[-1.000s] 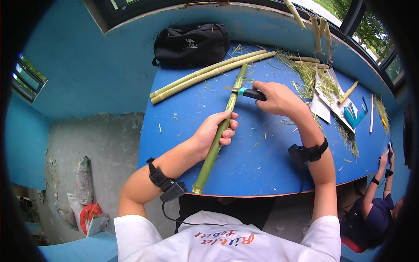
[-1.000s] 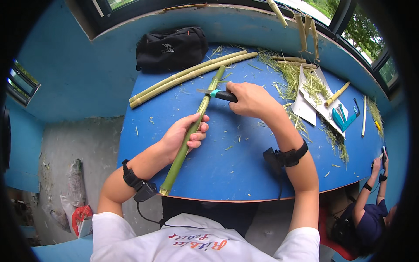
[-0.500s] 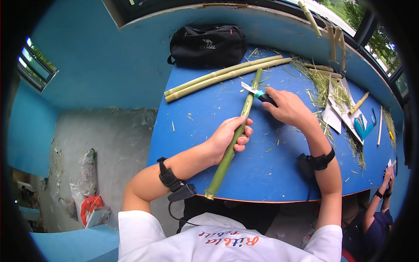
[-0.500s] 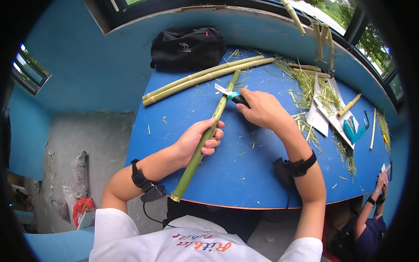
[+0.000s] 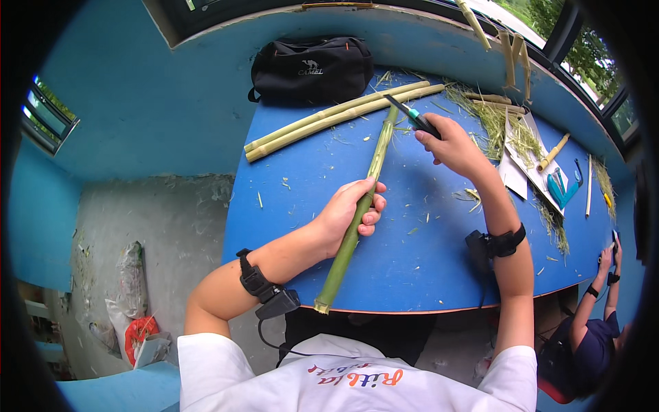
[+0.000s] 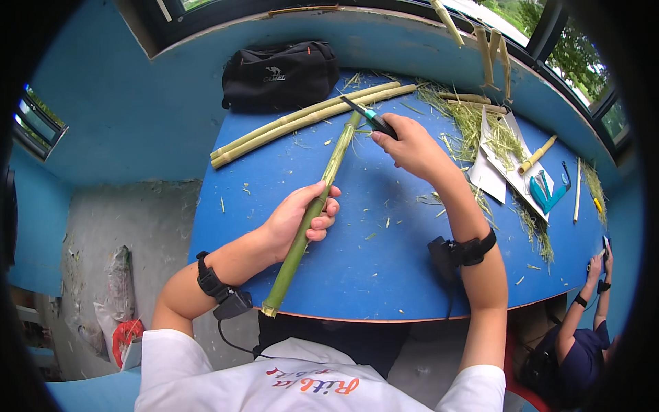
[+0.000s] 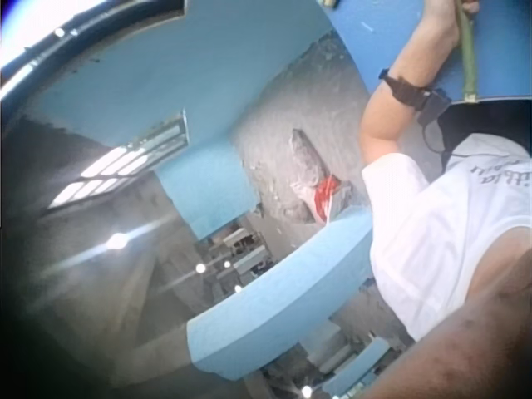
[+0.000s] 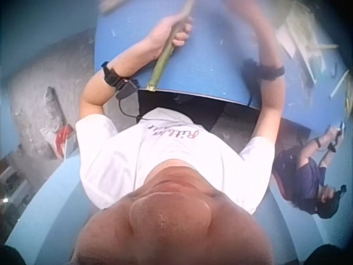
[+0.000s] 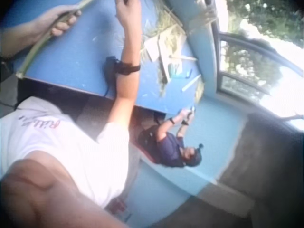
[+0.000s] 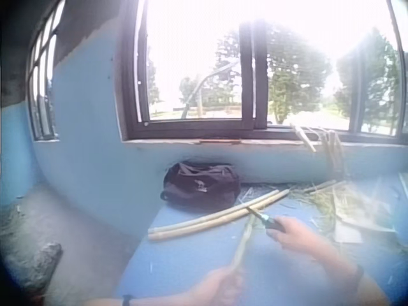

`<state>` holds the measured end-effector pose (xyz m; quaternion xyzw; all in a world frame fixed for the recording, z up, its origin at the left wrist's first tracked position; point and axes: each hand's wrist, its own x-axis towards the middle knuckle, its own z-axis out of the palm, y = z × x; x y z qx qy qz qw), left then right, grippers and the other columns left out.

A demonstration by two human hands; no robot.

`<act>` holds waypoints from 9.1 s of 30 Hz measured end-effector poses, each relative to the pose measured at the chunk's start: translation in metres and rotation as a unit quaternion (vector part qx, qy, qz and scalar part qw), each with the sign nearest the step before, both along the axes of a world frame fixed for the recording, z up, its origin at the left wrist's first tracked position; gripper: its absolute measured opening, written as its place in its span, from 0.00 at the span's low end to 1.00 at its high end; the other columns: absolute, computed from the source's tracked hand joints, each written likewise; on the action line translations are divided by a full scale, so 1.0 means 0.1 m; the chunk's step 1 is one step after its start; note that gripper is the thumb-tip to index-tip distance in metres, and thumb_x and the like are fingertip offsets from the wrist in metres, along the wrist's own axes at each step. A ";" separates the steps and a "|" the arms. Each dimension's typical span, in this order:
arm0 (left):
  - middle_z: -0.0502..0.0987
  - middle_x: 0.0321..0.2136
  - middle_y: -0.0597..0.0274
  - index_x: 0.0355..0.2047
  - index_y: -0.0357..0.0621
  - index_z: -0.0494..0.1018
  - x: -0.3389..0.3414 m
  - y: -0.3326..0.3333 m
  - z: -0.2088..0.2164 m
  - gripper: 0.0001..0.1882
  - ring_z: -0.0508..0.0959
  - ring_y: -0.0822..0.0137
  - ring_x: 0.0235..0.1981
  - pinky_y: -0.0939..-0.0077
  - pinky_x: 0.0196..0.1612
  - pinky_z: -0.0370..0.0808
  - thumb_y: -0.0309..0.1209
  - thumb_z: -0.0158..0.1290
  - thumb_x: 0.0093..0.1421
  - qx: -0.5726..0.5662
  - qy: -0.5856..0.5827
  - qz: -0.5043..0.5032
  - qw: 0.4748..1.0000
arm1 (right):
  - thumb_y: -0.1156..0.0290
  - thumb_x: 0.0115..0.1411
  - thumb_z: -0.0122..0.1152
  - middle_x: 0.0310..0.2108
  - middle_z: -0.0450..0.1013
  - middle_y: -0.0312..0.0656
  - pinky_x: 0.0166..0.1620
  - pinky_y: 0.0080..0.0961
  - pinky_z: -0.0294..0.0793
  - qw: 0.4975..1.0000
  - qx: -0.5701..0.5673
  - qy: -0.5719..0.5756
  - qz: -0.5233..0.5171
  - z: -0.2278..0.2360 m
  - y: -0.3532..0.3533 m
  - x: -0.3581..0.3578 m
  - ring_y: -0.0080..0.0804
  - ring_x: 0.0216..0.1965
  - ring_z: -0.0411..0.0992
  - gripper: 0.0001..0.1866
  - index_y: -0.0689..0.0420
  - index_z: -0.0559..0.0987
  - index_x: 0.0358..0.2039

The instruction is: The recorder uses a utility knife to peel and trim a stalk of green bamboo on a table.

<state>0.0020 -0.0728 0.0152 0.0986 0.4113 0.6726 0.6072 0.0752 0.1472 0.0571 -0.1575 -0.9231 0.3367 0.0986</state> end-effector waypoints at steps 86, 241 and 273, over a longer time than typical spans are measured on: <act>0.59 0.21 0.71 0.40 0.41 0.60 -0.06 -0.05 0.07 0.12 0.55 0.84 0.14 0.92 0.11 0.54 0.37 0.38 0.65 -0.021 -0.037 0.015 0.999 | 0.39 0.57 0.43 0.17 0.71 0.51 0.30 0.39 0.71 0.970 0.202 -0.132 0.023 0.01 -0.51 0.05 0.49 0.23 0.72 0.34 0.60 0.78 0.21; 0.56 0.14 0.74 0.31 0.46 0.61 0.00 0.00 0.36 0.09 0.54 0.86 0.10 0.93 0.08 0.54 0.36 0.39 0.65 0.014 -0.153 -0.046 0.987 | 0.36 0.55 0.44 0.18 0.69 0.56 0.31 0.41 0.68 0.973 0.202 -0.052 -0.099 0.00 -0.26 0.13 0.53 0.24 0.69 0.38 0.66 0.76 0.22; 0.56 0.15 0.75 0.31 0.46 0.60 -0.01 -0.03 0.40 0.08 0.55 0.86 0.11 0.93 0.09 0.55 0.35 0.40 0.64 0.015 -0.125 -0.050 0.991 | 0.67 0.63 0.39 0.23 0.69 0.43 0.23 0.33 0.71 0.873 0.480 -0.088 -0.003 0.33 -0.26 0.31 0.39 0.21 0.71 0.22 0.26 0.66 0.54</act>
